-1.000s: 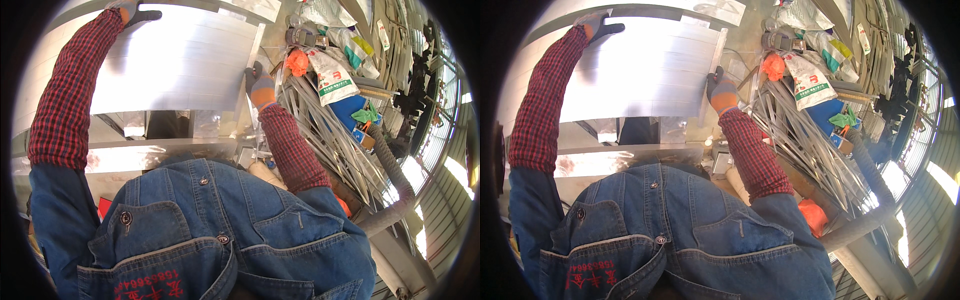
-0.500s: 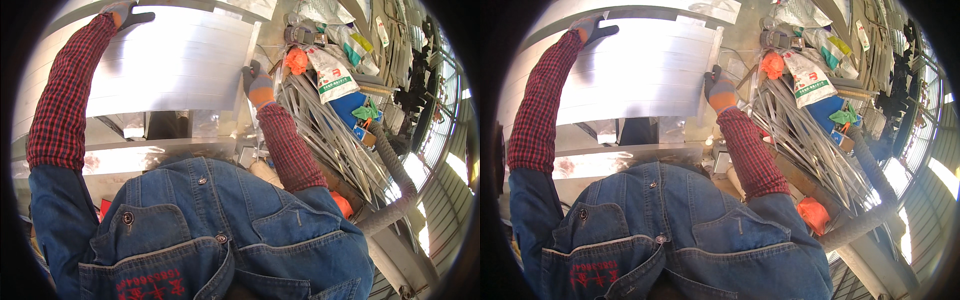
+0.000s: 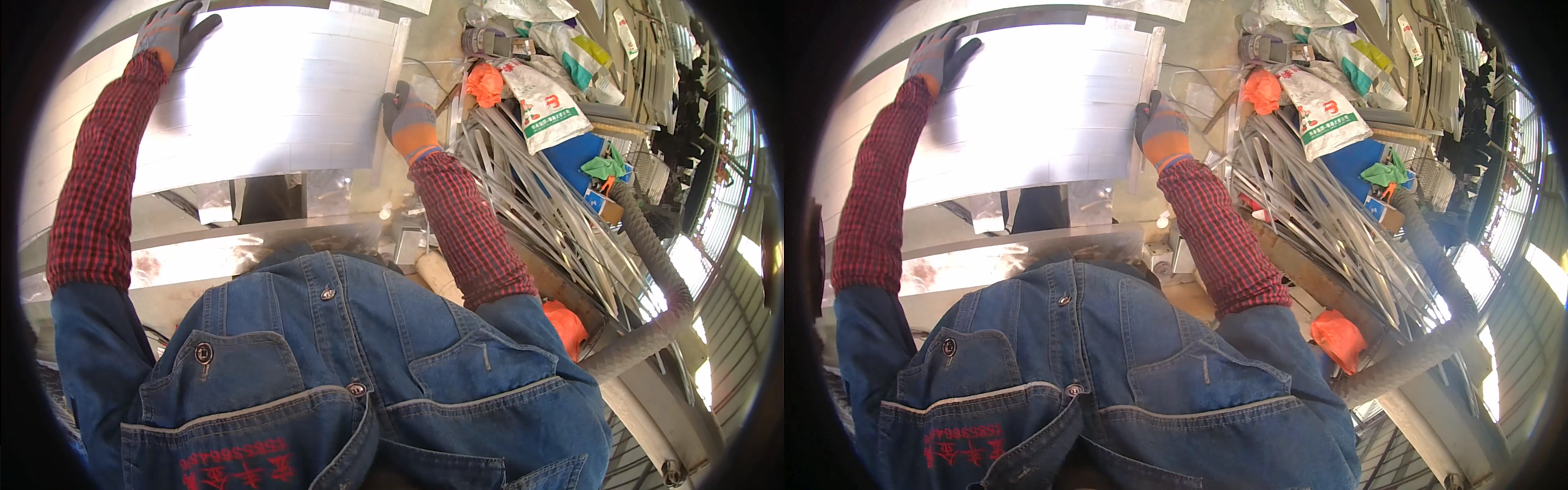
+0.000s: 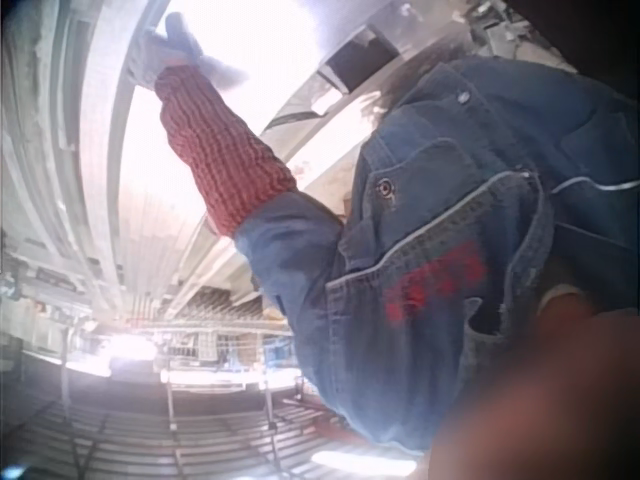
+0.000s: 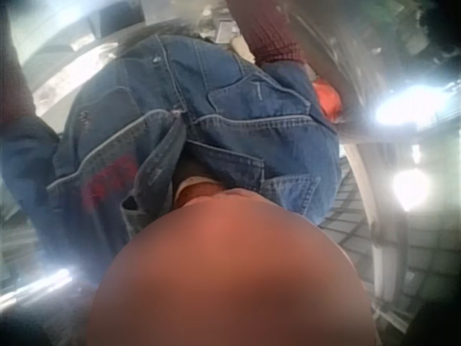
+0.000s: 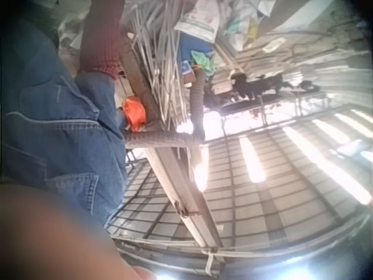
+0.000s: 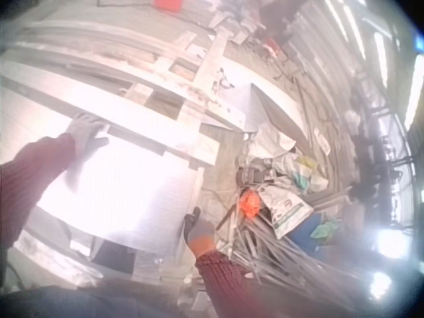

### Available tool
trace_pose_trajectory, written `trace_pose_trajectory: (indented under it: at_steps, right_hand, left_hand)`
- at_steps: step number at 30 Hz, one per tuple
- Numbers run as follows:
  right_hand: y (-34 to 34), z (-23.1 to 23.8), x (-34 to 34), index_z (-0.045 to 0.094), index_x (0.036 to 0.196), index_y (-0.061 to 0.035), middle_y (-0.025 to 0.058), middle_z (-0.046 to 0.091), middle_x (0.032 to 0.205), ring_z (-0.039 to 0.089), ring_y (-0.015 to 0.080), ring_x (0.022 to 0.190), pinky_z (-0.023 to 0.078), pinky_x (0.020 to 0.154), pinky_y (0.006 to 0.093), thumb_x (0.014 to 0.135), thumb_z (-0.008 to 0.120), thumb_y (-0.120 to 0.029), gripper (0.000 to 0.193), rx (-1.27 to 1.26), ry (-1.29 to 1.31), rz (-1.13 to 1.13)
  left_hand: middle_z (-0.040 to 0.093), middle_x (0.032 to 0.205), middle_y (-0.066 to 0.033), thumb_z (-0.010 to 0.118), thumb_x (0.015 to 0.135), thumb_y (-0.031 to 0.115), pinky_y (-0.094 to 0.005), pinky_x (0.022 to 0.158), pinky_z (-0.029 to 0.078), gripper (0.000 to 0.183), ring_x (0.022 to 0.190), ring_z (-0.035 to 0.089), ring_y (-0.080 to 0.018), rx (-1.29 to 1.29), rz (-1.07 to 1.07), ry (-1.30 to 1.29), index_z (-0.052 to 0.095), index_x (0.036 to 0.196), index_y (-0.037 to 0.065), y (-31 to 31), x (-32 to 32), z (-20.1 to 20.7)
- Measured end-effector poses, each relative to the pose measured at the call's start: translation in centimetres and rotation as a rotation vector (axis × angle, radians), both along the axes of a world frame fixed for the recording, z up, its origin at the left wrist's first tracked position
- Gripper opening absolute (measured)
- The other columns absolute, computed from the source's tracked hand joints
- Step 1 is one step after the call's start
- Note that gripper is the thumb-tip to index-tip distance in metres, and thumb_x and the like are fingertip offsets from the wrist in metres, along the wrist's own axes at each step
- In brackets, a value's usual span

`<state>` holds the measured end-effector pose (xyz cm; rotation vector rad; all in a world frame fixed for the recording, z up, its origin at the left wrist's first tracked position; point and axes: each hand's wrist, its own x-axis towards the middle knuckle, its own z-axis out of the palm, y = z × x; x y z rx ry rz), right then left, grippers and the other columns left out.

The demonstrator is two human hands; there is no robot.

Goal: The person aligns a metal sheet on a workbench and uses a red marker to draw lines along its edges. The person then lifts the sheet, flips it, and continues marking the opposite side. The person repeats this process for several metal sheets.

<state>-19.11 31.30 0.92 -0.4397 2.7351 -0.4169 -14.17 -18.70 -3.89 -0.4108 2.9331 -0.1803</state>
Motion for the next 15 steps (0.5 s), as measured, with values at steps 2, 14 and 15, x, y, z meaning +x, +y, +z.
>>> trace_pose_trajectory:
  at_steps: [2,14,15]
  right_hand:
    - [-0.2,-0.2,-0.2,0.067,0.131,-0.0064,0.0258,0.078,0.104,0.074,0.0503,0.101,0.058,0.087,0.0553,0.107,0.064,-0.038,0.04,0.052,-0.004,-0.015]
    - [-0.4,0.8,-0.2,0.068,0.134,-0.003,0.0263,0.079,0.109,0.075,0.0482,0.105,0.058,0.093,0.055,0.107,0.063,-0.034,0.041,0.04,-0.095,-0.073]
    - [-0.3,0.9,0.0,0.068,0.134,-0.003,0.026,0.079,0.109,0.075,0.0478,0.105,0.058,0.093,0.0547,0.107,0.063,-0.034,0.041,0.02,-0.071,-0.065]
  left_hand:
    - [0.062,0.162,-0.0144,0.04,0.103,0.088,-0.0521,0.132,0.036,0.094,0.151,0.056,-0.0349,-0.066,0.001,0.047,0.057,0.163,0.017,1.0,0.6,0.4]
    - [0.039,0.181,-0.0044,0.051,0.108,0.075,-0.058,0.137,0.026,0.082,0.167,0.036,-0.0316,-0.147,0.078,0.071,0.038,0.175,0.029,9.2,5.1,2.8]
    - [0.039,0.181,-0.004,0.05,0.109,0.074,-0.0575,0.138,0.026,0.081,0.167,0.036,-0.0308,-0.148,0.092,0.024,0.038,0.175,0.029,9.6,6.0,2.7]
